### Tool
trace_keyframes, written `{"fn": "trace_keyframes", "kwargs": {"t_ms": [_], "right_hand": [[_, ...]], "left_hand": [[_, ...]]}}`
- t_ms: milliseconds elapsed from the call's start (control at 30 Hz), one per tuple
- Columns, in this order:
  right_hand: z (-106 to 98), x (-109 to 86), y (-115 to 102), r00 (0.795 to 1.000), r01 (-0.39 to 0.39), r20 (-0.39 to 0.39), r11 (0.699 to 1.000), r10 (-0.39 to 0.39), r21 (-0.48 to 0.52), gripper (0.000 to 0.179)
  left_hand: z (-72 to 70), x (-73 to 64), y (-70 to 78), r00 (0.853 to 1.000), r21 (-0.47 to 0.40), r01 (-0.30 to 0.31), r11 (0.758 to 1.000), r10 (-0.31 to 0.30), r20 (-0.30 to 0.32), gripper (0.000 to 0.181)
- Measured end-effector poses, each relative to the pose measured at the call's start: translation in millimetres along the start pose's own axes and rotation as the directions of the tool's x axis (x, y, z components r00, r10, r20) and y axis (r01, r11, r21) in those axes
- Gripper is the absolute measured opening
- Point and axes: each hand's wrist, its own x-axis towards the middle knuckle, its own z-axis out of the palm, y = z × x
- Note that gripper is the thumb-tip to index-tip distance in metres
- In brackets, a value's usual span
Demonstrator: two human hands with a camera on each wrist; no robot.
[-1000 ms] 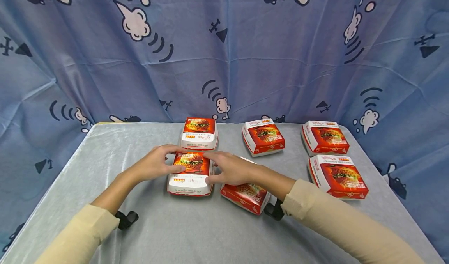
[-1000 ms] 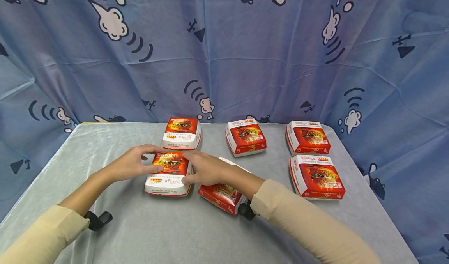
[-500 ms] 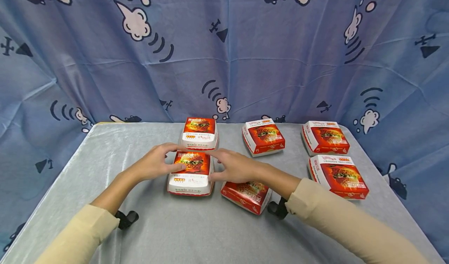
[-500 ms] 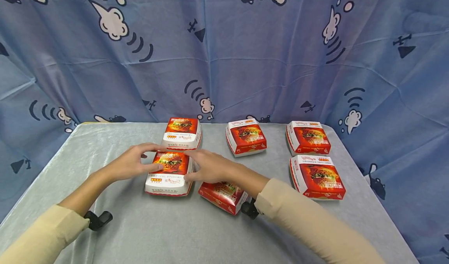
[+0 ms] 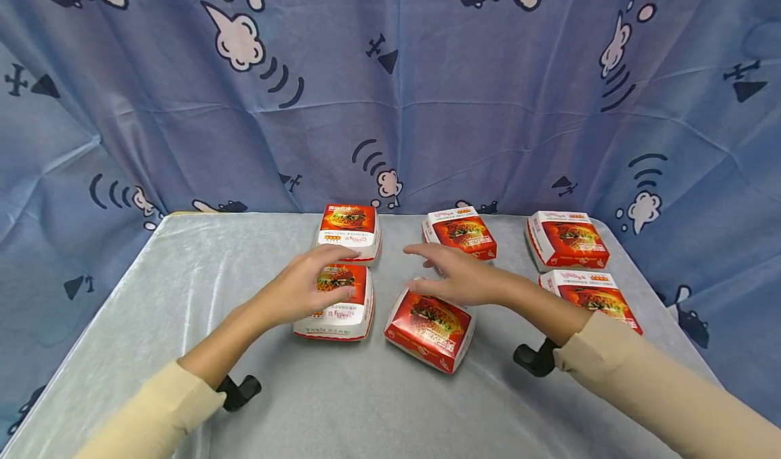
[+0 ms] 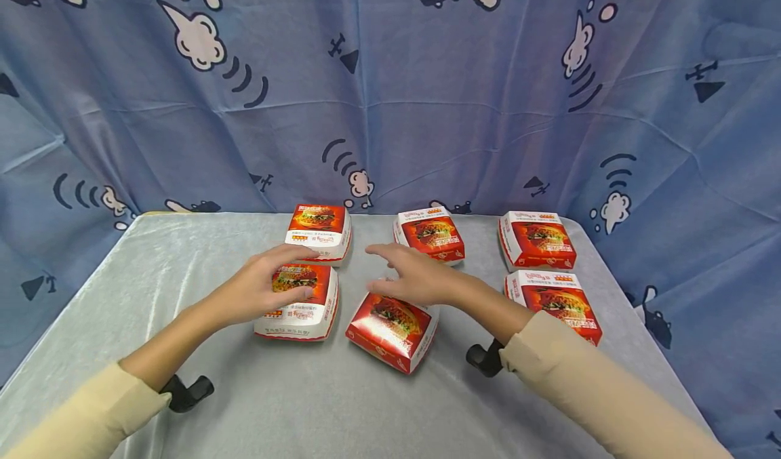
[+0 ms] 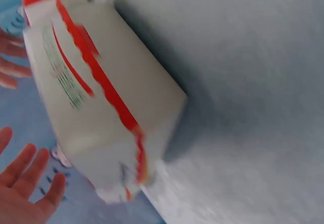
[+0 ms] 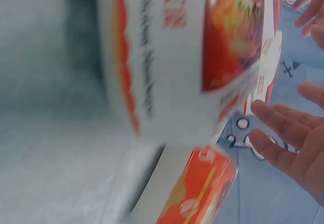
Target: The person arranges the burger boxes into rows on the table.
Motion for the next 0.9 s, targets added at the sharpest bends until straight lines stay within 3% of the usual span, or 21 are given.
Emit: {"fn": "trace_keyframes", "kwargs": {"t_ms": [100,300,633,900], "right_hand": [[-4,-10.1,9,1.000,-0.017,0.011,1.000,0.017,0.015,0.065],[-6,-29.3,21,0.998,-0.050,0.050,0.998,0.049,0.030,0.066],[-4,-45.9,29,0.998,-0.037,0.044,0.999,0.036,0.028,0.065],[-3,-48.6,33,0.998,-0.033,0.051,0.999,0.033,0.007,0.065]], "left_hand": [[7.7,2.4,11.4,0.999,0.026,-0.040,0.999,0.039,0.022,0.053],[21.8,7.1,31.0,0.993,0.076,-0.065,0.995,0.056,0.106,0.051],[41.6,12.5,50.2,0.971,0.147,-0.114,0.983,0.078,0.226,0.049],[57.2,14.1,58.2,0.933,0.203,-0.293,0.934,0.234,0.273,0.036]]}}
